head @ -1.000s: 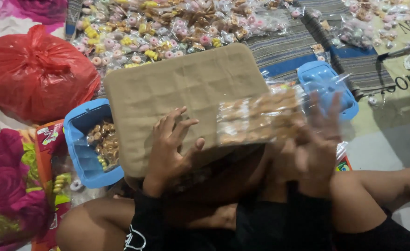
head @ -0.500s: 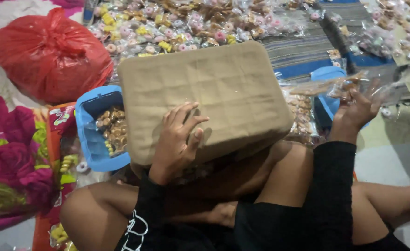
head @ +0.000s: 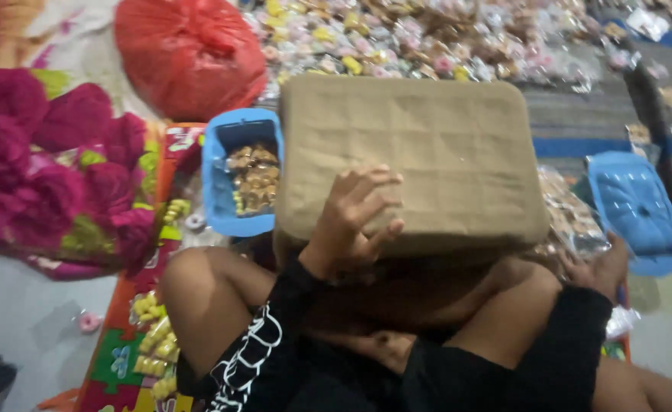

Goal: The person places small ring-shaped cookies into plastic bags and seals them by hand on a floor mat workspace.

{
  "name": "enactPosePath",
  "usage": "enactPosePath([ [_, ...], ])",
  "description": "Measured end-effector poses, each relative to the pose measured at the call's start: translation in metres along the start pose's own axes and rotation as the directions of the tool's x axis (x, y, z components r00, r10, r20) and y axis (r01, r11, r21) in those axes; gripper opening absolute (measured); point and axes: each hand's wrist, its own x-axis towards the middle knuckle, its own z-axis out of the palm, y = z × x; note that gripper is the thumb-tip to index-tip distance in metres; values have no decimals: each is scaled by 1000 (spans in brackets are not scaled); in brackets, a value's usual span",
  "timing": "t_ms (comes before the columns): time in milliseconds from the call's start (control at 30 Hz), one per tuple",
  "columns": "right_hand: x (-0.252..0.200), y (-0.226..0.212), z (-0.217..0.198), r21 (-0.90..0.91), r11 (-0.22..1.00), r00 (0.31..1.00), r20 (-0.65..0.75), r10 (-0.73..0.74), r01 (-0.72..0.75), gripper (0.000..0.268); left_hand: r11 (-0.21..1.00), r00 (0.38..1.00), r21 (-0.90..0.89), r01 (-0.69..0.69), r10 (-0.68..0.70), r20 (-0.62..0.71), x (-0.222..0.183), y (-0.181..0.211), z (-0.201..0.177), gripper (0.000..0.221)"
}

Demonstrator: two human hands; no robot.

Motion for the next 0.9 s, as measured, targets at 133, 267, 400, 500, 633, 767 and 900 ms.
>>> enactPosePath([
  [133,-60,6,21,-317,938,914,-323,-244,139,62,994,985,87,-73,85,-152,-19,2,-41,15],
  [267,-39,28,-14,-449,758,696,-336,-634,474,109,963,988,267,-44,81,-132,-50,-42,-98,14],
  [400,-78,33,-21,-533,674,609,-328,-722,512,67,910,988,414,2,61,-140,-141,-132,-130,21],
  [500,-115,37,-41,-657,492,542,-148,-827,571,27,844,886,280,457,-405,-225,-174,-150,-142,20],
  [633,-111,42,-84,-982,36,764,119,-634,183,48,747,824,348,567,-504,-260,-160,-131,-137,19],
  [767,-65,54,-108,-996,-40,976,-76,-206,-86,64,658,900,643,390,-419,-118,-154,-136,-117,15],
  [900,-86,70,-83,-987,-48,930,-128,-344,-153,43,602,855,682,415,-515,-66,-154,-134,-112,22],
])
